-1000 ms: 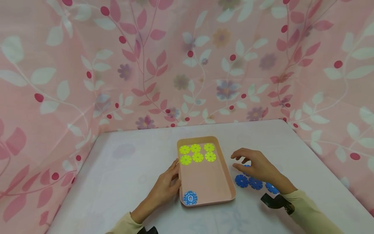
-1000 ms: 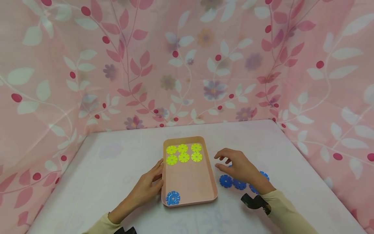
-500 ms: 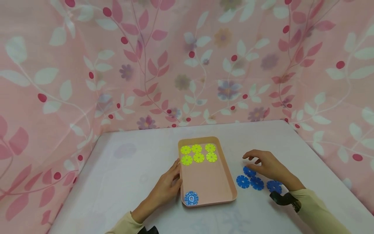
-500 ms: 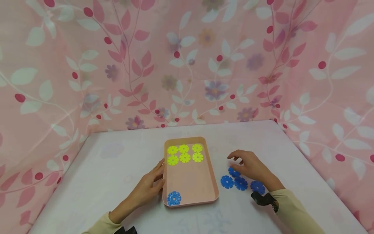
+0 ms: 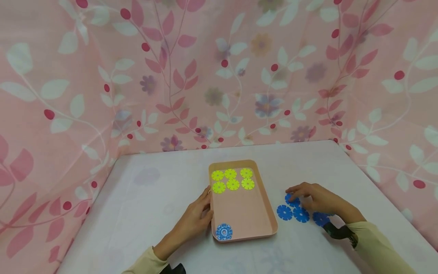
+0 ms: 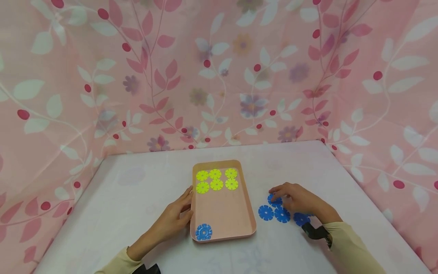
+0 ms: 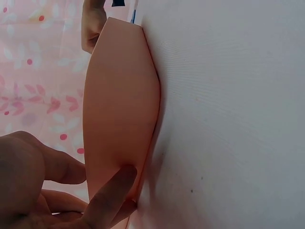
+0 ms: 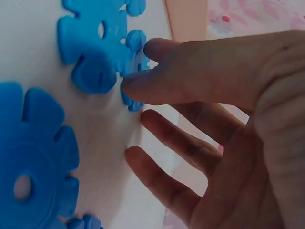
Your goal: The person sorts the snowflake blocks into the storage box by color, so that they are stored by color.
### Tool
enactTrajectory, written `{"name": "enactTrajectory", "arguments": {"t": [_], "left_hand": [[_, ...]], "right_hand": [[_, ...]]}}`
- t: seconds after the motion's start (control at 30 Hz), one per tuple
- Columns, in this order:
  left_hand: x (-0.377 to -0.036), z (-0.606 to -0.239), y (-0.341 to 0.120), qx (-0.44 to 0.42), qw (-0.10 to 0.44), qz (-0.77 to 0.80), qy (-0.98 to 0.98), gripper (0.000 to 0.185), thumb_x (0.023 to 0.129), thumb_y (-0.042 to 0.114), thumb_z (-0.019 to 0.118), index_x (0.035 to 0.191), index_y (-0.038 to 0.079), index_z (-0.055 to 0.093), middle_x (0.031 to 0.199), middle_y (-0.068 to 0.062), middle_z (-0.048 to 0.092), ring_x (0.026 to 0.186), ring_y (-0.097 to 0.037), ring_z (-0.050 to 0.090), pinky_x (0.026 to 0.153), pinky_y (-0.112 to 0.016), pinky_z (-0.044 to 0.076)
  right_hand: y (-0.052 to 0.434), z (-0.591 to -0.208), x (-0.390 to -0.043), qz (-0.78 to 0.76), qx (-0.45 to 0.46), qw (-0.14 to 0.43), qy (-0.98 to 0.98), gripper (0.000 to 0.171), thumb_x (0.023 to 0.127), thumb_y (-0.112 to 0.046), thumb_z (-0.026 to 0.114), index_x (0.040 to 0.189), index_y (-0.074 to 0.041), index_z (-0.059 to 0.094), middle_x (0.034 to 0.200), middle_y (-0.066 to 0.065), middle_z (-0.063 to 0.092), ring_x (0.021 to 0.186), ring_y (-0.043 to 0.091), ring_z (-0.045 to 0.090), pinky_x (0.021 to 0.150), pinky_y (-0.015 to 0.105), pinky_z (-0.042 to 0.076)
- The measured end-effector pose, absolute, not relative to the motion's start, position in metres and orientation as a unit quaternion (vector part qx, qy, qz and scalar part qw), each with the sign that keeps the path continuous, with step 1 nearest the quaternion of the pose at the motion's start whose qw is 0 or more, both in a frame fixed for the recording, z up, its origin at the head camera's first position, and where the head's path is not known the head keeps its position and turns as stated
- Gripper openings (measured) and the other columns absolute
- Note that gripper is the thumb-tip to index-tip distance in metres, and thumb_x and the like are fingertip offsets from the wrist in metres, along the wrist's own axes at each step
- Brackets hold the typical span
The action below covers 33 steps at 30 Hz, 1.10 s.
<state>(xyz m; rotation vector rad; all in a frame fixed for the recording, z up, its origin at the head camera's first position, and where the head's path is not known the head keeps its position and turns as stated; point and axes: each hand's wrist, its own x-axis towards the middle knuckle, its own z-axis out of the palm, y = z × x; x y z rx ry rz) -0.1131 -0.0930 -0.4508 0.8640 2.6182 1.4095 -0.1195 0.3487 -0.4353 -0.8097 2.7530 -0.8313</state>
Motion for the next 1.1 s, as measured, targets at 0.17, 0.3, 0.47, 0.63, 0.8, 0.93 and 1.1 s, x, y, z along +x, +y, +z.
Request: {"name": "enactTrajectory", "arguments": {"t": [0.17, 0.3, 0.47, 0.63, 0.8, 0.93, 1.1], "left_hand": [[-0.115, -0.45, -0.094, 0.274, 0.031, 0.448, 0.851, 0.065, 0.1, -0.002, 0.062, 0.16, 0.002, 0.037, 0.167, -0.024, 0.022, 0.15, -0.035, 0.031, 0.105, -0.043, 0.045], [-0.116, -0.449, -0.093, 0.273, 0.035, 0.443, 0.853, 0.066, 0.1, -0.001, 0.063, 0.16, 0.003, 0.037, 0.168, -0.023, 0.021, 0.15, -0.033, 0.03, 0.106, -0.042, 0.044], [-0.117, -0.45, -0.093, 0.278, 0.03, 0.435, 0.856, 0.066, 0.1, -0.001, 0.063, 0.16, 0.003, 0.037, 0.167, -0.024, 0.023, 0.149, -0.033, 0.034, 0.108, -0.043, 0.043], [-0.117, -0.451, -0.094, 0.285, 0.023, 0.426, 0.858, 0.065, 0.098, -0.003, 0.063, 0.158, -0.005, 0.036, 0.166, -0.026, 0.024, 0.148, -0.035, 0.036, 0.11, -0.047, 0.039], [-0.117, -0.452, -0.095, 0.291, 0.021, 0.425, 0.857, 0.067, 0.098, -0.003, 0.063, 0.158, -0.004, 0.035, 0.167, -0.026, 0.022, 0.148, -0.034, 0.035, 0.111, -0.047, 0.038], [-0.117, -0.452, -0.095, 0.294, 0.017, 0.426, 0.855, 0.067, 0.097, -0.005, 0.063, 0.157, -0.007, 0.035, 0.166, -0.027, 0.021, 0.148, -0.036, 0.034, 0.111, -0.048, 0.037], [-0.116, -0.452, -0.094, 0.289, 0.027, 0.438, 0.851, 0.066, 0.097, -0.006, 0.061, 0.156, -0.011, 0.032, 0.166, -0.028, 0.019, 0.148, -0.037, 0.033, 0.108, -0.044, 0.041]], "right_hand": [[0.35, -0.436, -0.12, -0.258, -0.28, 0.085, 0.921, 0.04, 0.088, 0.006, 0.071, 0.12, -0.016, 0.079, 0.139, 0.014, 0.063, 0.127, 0.045, 0.055, 0.097, 0.065, 0.048], [0.349, -0.436, -0.121, -0.244, -0.265, 0.085, 0.929, 0.037, 0.088, 0.003, 0.074, 0.12, -0.015, 0.079, 0.138, 0.013, 0.063, 0.126, 0.046, 0.055, 0.097, 0.064, 0.05], [0.347, -0.439, -0.124, -0.221, -0.24, 0.091, 0.941, 0.033, 0.089, -0.003, 0.078, 0.119, -0.016, 0.079, 0.135, 0.01, 0.064, 0.127, 0.046, 0.055, 0.099, 0.063, 0.048], [0.345, -0.44, -0.127, -0.195, -0.247, 0.082, 0.946, 0.029, 0.089, -0.01, 0.082, 0.117, -0.016, 0.078, 0.129, 0.008, 0.064, 0.121, 0.04, 0.06, 0.096, 0.057, 0.052], [0.341, -0.438, -0.125, -0.177, -0.236, 0.072, 0.953, 0.028, 0.088, -0.017, 0.084, 0.115, -0.018, 0.077, 0.121, 0.005, 0.061, 0.103, 0.026, 0.063, 0.088, 0.047, 0.059], [0.339, -0.436, -0.123, -0.182, -0.221, 0.08, 0.955, 0.028, 0.088, -0.016, 0.084, 0.115, -0.015, 0.076, 0.122, 0.008, 0.058, 0.094, 0.019, 0.061, 0.084, 0.041, 0.06], [0.338, -0.436, -0.122, -0.178, -0.221, 0.091, 0.955, 0.03, 0.088, -0.016, 0.084, 0.116, -0.012, 0.075, 0.127, 0.012, 0.059, 0.101, 0.026, 0.064, 0.087, 0.043, 0.06]]}}
